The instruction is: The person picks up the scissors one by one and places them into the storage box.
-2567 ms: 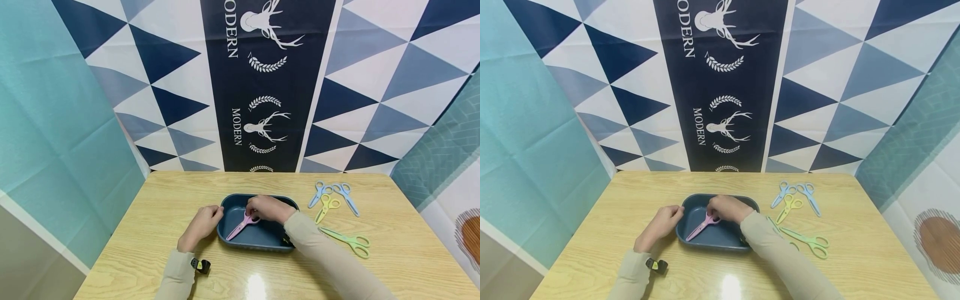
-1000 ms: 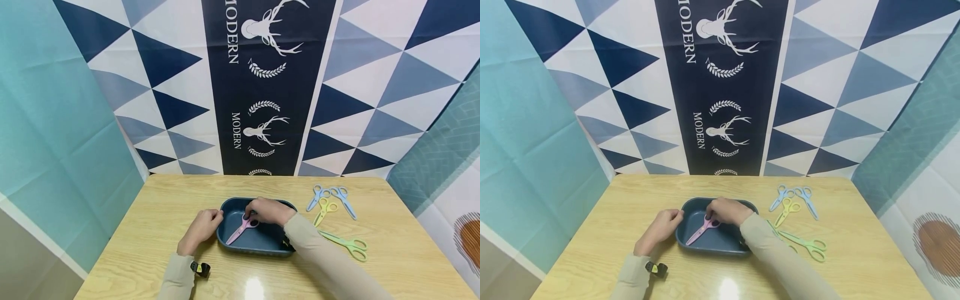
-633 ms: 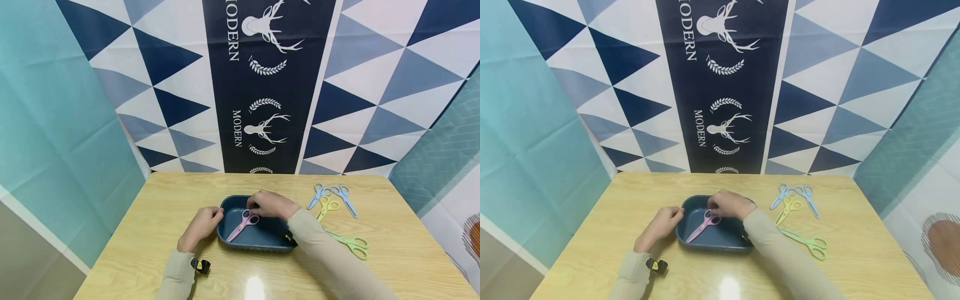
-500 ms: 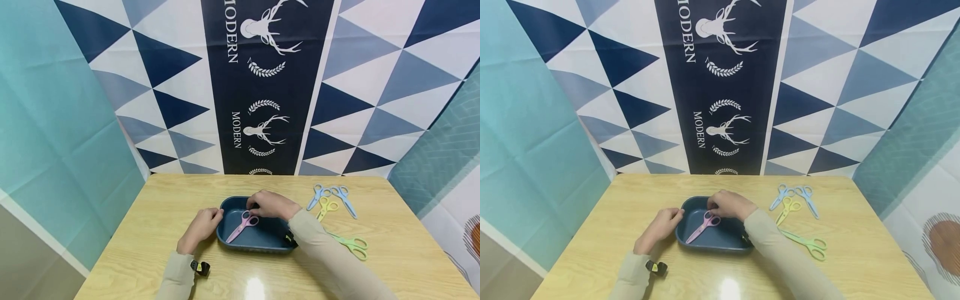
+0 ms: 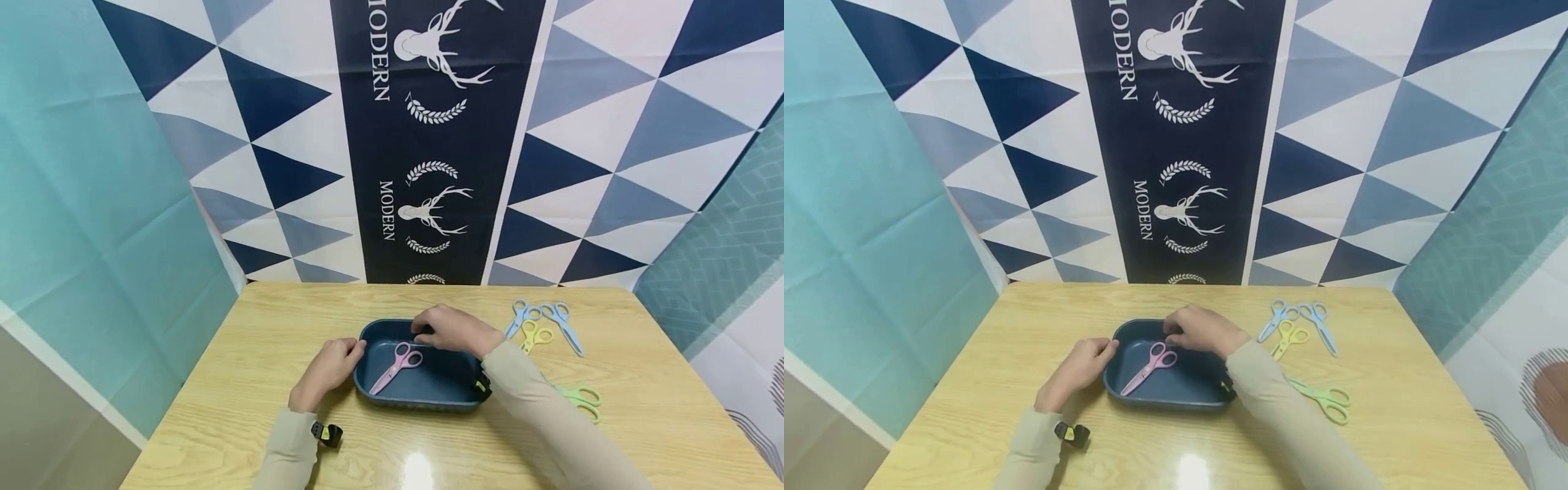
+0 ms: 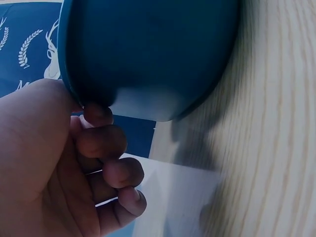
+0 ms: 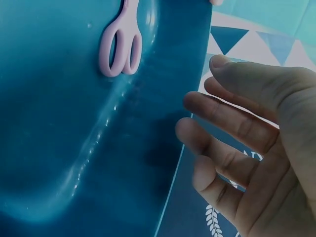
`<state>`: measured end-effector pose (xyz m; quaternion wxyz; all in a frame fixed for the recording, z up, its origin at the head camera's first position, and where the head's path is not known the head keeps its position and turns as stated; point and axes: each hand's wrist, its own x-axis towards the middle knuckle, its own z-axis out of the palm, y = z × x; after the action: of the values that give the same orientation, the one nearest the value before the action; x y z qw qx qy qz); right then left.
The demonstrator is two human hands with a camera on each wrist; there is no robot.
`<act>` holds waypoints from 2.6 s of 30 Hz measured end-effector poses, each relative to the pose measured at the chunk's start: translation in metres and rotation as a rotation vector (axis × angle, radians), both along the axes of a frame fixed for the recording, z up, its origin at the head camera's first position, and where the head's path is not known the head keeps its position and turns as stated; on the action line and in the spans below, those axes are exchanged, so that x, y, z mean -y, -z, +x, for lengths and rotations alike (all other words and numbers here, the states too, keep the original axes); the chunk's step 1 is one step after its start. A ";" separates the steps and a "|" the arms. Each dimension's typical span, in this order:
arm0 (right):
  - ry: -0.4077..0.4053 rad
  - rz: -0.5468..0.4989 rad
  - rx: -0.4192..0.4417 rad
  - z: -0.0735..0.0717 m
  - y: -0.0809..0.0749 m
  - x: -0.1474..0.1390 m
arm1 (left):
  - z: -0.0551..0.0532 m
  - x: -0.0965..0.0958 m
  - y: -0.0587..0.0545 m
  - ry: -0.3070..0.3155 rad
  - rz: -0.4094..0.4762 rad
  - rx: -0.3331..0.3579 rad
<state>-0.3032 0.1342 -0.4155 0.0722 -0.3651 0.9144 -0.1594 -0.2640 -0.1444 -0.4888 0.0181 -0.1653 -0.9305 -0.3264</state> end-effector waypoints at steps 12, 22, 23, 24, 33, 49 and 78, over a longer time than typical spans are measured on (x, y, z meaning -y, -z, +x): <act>0.030 -0.059 -0.032 0.002 -0.006 -0.017 | 0.001 0.000 0.004 -0.032 0.010 0.014; 0.043 -0.115 -0.043 0.001 -0.005 -0.029 | -0.001 -0.001 0.005 -0.021 0.018 -0.008; 0.044 -0.119 -0.040 0.001 -0.005 -0.030 | -0.001 -0.001 0.005 -0.021 0.016 -0.011; 0.048 -0.121 -0.036 0.001 -0.005 -0.031 | 0.000 -0.001 0.005 -0.023 0.013 -0.014; 0.095 -0.145 -0.016 0.008 -0.008 -0.039 | -0.001 -0.001 0.005 -0.019 0.019 -0.004; 0.156 -0.162 -0.124 0.018 -0.004 -0.056 | -0.001 -0.002 0.004 -0.012 0.025 -0.013; 0.255 -0.192 -0.164 0.037 -0.002 -0.081 | 0.000 -0.001 0.005 -0.015 0.009 0.000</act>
<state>-0.2665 0.2156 -0.4134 -0.0584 -0.2631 0.9367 -0.2235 -0.2639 -0.1433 -0.4937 0.0211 -0.1583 -0.9303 -0.3302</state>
